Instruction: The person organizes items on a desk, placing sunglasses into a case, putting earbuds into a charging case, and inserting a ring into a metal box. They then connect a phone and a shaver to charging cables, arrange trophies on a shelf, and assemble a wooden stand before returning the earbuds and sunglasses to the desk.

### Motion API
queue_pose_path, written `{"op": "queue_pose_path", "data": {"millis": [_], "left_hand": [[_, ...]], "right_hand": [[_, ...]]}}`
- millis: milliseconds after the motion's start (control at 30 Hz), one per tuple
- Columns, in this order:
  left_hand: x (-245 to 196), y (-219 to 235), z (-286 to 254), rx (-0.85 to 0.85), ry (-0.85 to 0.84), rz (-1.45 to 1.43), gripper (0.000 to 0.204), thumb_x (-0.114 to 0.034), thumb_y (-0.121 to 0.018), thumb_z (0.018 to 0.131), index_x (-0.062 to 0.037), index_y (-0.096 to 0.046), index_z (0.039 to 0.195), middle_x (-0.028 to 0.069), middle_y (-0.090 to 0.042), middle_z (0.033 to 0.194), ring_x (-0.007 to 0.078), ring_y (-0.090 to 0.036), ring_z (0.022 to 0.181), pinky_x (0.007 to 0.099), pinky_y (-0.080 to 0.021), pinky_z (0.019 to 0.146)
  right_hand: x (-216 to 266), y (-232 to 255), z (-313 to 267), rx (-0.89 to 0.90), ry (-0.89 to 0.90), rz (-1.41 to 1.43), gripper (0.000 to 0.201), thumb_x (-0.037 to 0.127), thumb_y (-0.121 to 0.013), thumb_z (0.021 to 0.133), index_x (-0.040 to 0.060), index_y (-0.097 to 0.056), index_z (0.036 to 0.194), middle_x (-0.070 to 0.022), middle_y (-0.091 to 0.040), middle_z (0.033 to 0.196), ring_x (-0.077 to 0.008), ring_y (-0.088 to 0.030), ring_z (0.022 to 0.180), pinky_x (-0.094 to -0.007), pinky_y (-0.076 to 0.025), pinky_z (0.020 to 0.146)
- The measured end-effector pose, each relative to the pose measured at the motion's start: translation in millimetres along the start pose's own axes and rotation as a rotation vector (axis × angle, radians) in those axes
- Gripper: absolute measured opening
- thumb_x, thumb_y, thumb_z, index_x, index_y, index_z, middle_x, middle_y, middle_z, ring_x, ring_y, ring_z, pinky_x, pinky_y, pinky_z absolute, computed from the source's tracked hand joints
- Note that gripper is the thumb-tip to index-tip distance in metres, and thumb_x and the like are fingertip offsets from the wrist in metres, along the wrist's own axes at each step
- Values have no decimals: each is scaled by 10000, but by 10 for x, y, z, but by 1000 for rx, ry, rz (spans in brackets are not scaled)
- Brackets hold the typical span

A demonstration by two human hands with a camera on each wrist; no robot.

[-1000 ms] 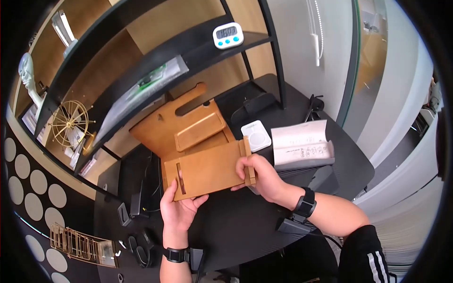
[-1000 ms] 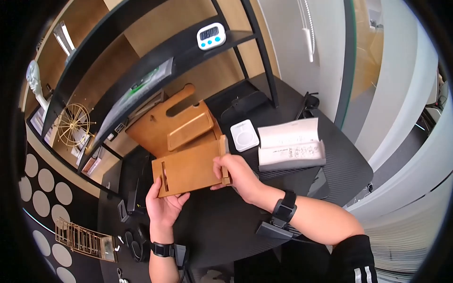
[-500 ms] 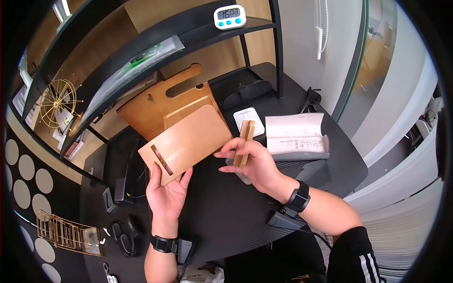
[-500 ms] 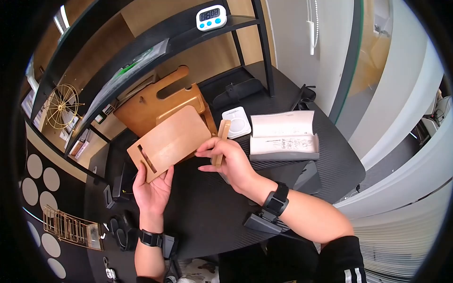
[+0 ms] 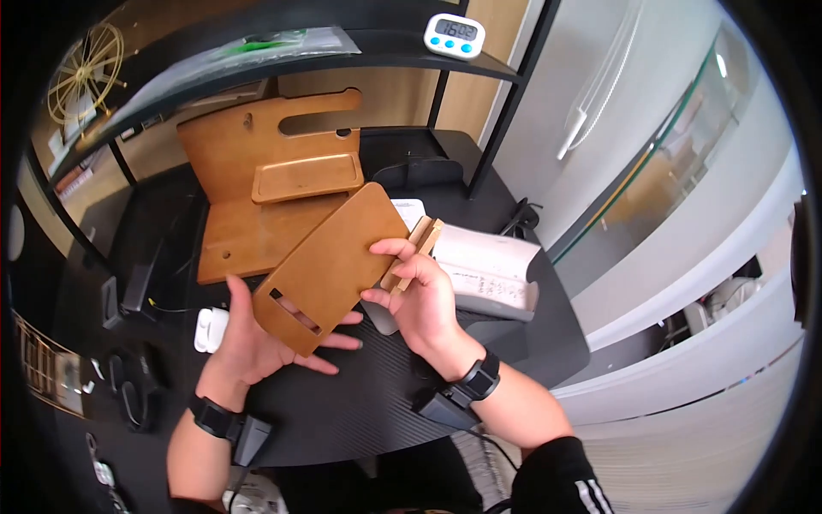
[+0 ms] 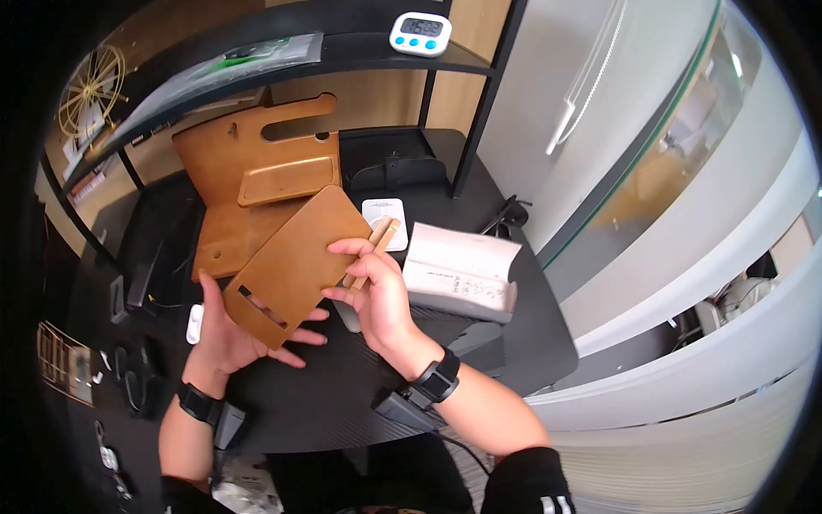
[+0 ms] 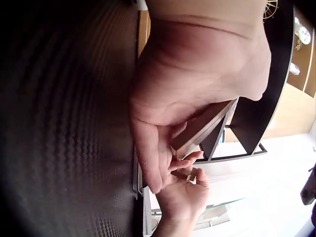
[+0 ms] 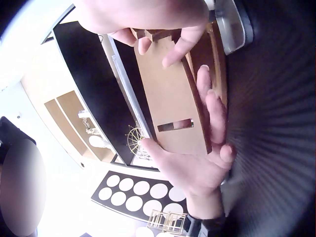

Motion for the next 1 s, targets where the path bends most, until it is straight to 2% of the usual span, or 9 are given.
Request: {"op": "queue_pose_path", "data": {"millis": [33, 133, 200, 300, 433, 533, 667, 800, 1000], "left_hand": [[40, 8, -6, -59, 69, 18, 1230, -935, -62, 549, -92, -161, 1440, 319, -420, 1293, 431, -537, 1094, 469, -538, 757], [54, -91, -70, 135, 105, 79, 1264, -958, -164, 523, -90, -173, 1441, 352, -428, 1263, 469, -564, 1016, 495, -528, 755], [60, -187, -63, 197, 65, 168, 1158, -907, -101, 628, -74, -213, 1425, 330, -470, 1236, 440, -591, 982, 470, -544, 721], [167, -110, -66, -33, 170, 120, 705, -564, -107, 945, -33, -381, 1317, 212, -573, 1151, 309, -616, 965, 390, -559, 700], [175, -57, -55, -60, 215, 116, 530, -429, -285, 982, -26, -381, 1312, 175, -583, 1125, 276, -612, 990, 367, -564, 708], [149, 38, -48, -71, 181, 181, 393, -245, -411, 974, -29, -386, 1302, 146, -572, 1140, 249, -614, 1001, 355, -569, 709], [75, 126, -18, -191, 100, 45, 344, -145, -431, 961, -34, -398, 1285, 121, -547, 1181, 242, -583, 1067, 382, -563, 752], [-42, 217, -4, -290, -148, -107, 322, -97, -461, 943, -47, -423, 1259, 99, -527, 1215, 249, -563, 1102, 417, -524, 852], [-189, 370, -70, -383, -366, -154, 299, -76, -484, 930, -54, -449, 1226, 103, -532, 1213, 246, -564, 1099, 421, -518, 861]], "right_hand": [[16, 4, -12, -42, -8, 15, 249, 72, -424, 757, 48, -585, 945, -69, -548, 1027, -168, -514, 909, -320, -476, 751], [68, 48, 7, -56, 37, -97, 232, 28, -440, 733, 36, -578, 918, -65, -572, 891, -148, -528, 784, -276, -459, 694], [156, 130, 37, -90, 122, -210, 211, 9, -458, 679, 29, -583, 848, -65, -549, 841, -169, -524, 768, -300, -454, 683], [193, 171, 25, -149, 133, -229, 171, 16, -470, 701, 32, -598, 813, -55, -551, 847, -170, -539, 793, -329, -491, 678], [164, 98, -5, -177, 90, -251, 163, 36, -476, 745, 41, -612, 836, -40, -556, 862, -158, -539, 834, -328, -482, 709], [179, -9, -16, -195, 137, -291, 136, 94, -528, 834, 36, -632, 899, -1, -571, 834, -84, -512, 779, -226, -398, 689], [167, 116, 47, -168, 197, -205, 267, 244, -463, 929, 79, -532, 1127, -38, -514, 1158, -162, -504, 1042, -347, -457, 825], [230, 84, 18, -156, 263, -201, 370, 270, -388, 963, 71, -434, 1271, -93, -439, 1292, -203, -501, 1094, -378, -479, 830], [152, -76, 7, -114, 214, -322, 401, 334, -384, 985, 55, -457, 1265, -101, -560, 1133, -172, -574, 968, -305, -502, 786]]}}
Point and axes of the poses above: each hand's wrist, its own z-axis towards the middle knuckle, its own y-axis out of the back of the hand, x = y × z, the point moved 8 cm from there along z, towards the middle knuckle
